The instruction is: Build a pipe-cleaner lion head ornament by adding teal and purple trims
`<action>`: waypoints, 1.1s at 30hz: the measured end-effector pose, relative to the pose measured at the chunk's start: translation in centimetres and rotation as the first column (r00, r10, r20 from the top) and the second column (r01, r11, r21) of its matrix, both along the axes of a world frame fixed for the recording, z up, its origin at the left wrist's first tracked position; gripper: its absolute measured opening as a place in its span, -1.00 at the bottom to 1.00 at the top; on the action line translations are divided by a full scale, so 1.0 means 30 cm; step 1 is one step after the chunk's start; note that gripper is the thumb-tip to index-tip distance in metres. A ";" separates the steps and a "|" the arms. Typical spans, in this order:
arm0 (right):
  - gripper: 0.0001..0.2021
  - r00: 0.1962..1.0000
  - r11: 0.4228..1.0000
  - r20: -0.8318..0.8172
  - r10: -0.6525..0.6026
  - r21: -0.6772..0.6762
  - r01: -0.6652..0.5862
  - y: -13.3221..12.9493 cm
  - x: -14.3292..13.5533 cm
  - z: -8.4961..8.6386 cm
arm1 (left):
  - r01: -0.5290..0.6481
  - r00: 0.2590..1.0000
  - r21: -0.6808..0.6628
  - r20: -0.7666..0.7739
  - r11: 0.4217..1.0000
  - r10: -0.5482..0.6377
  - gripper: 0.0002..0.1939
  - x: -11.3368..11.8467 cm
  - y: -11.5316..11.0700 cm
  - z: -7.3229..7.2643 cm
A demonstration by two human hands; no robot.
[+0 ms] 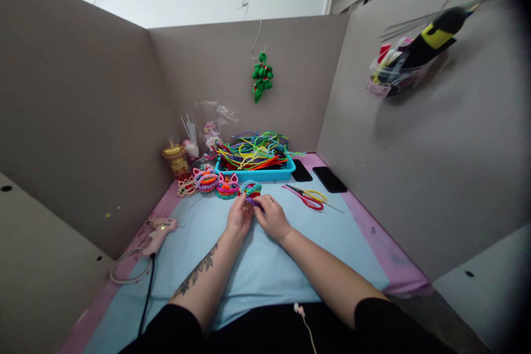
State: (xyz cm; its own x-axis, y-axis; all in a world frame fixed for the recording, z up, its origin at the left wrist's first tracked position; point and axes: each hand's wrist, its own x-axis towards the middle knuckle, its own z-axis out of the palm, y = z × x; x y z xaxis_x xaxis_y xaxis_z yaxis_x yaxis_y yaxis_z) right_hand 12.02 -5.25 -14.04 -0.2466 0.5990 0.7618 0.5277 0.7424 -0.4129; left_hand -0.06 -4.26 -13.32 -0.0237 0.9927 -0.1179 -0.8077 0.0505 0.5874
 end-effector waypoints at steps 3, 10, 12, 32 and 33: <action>-0.80 0.999 0.999 -0.027 -0.037 -0.003 0.037 0.001 -0.011 -0.002 | -0.008 1.000 0.019 -0.002 1.000 0.008 -0.93 0.017 -0.009 -0.001; -0.81 0.993 0.994 -0.042 -0.108 -0.018 0.108 0.009 -0.015 -0.001 | 0.012 1.000 0.038 0.026 0.999 -0.013 -0.85 0.043 -0.023 0.018; -0.82 0.992 0.993 -0.051 -0.119 -0.029 0.118 0.006 -0.015 0.001 | 0.010 0.999 0.042 0.037 0.999 -0.012 -0.80 0.044 -0.023 0.017; -0.82 0.988 0.991 -0.083 -0.128 -0.043 0.125 0.000 -0.005 0.008 | 0.015 0.993 0.189 -0.117 0.982 0.007 -0.87 0.042 -0.041 0.015; -0.82 0.988 0.991 -0.086 -0.128 -0.042 0.124 0.000 -0.005 0.008 | 0.037 0.995 0.187 -0.099 0.982 -0.019 -0.88 0.040 -0.040 0.015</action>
State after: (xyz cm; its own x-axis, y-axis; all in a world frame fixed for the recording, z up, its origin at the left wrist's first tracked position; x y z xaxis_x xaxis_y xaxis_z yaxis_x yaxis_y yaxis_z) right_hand 11.88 -5.25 -13.80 -0.1003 0.6486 0.7545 0.5765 0.6560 -0.4872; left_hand 1.14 -5.46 -12.87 0.0025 0.9974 0.0724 -0.7467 -0.0463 0.6635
